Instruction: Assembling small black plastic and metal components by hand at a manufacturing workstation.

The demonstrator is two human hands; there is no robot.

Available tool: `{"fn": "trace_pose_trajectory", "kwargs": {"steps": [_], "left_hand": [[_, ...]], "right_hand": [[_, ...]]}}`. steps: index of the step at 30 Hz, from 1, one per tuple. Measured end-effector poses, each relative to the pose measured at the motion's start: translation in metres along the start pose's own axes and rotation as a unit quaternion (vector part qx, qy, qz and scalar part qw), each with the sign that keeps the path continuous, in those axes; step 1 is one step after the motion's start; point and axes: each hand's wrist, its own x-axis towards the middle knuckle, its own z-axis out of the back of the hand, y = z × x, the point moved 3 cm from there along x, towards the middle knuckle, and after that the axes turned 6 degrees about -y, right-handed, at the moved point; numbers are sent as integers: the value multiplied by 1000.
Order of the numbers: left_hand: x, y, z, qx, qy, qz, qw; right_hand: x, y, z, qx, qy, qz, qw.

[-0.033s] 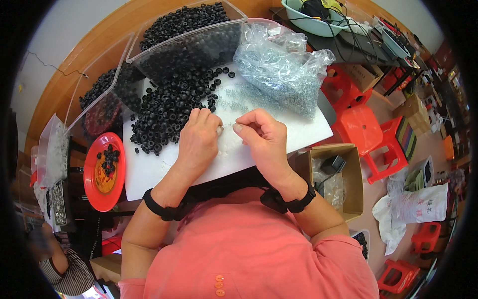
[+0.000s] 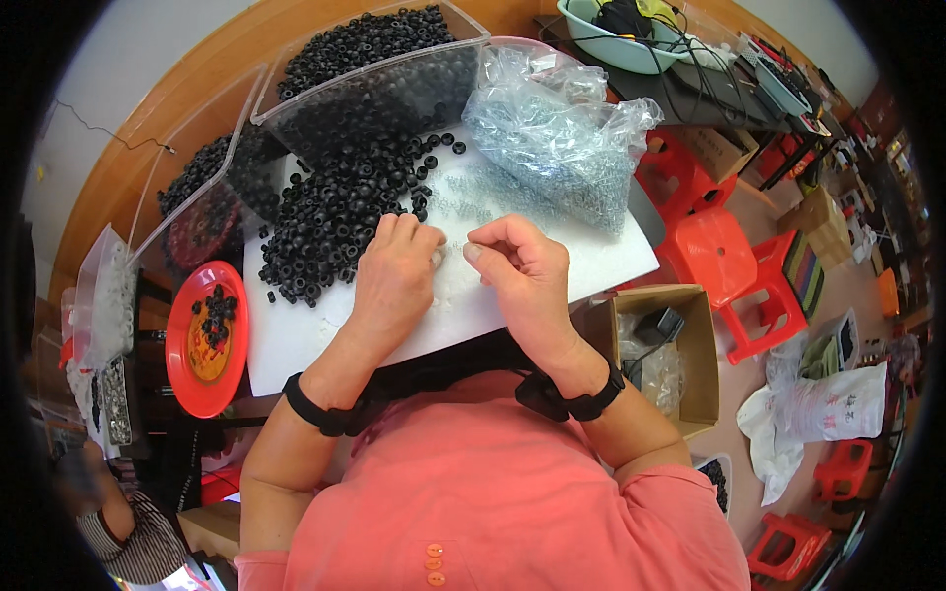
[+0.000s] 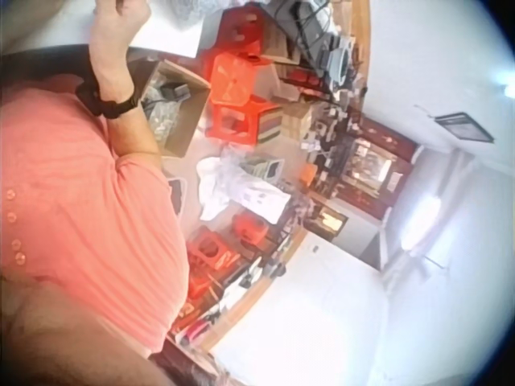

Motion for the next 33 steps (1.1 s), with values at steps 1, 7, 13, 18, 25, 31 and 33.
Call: {"fn": "trace_pose_trajectory", "kwargs": {"steps": [1,7,13,18,25,31,33], "left_hand": [[0,-2,0,7,2,-3,1000],[-1,-4,-3,20,5,-21,1000],[-1,-5,1,25,-11,-23,999],[-2,3,26,-300,23,181,936],[-40,8,57,-560,92,427,704],[-53,25,83,-361,28,327,873],[-39,23,99,-10,-61,112,992]], "right_hand": [[0,0,0,0,1,1,1000],[-4,-2,-2,-16,15,10,1000],[-4,-3,-4,-37,35,-10,999],[-1,5,-12,-39,83,70,993],[-8,4,-42,29,213,48,975],[-16,1,-65,-6,255,81,964],[-13,0,-65,-59,211,110,969]]}}
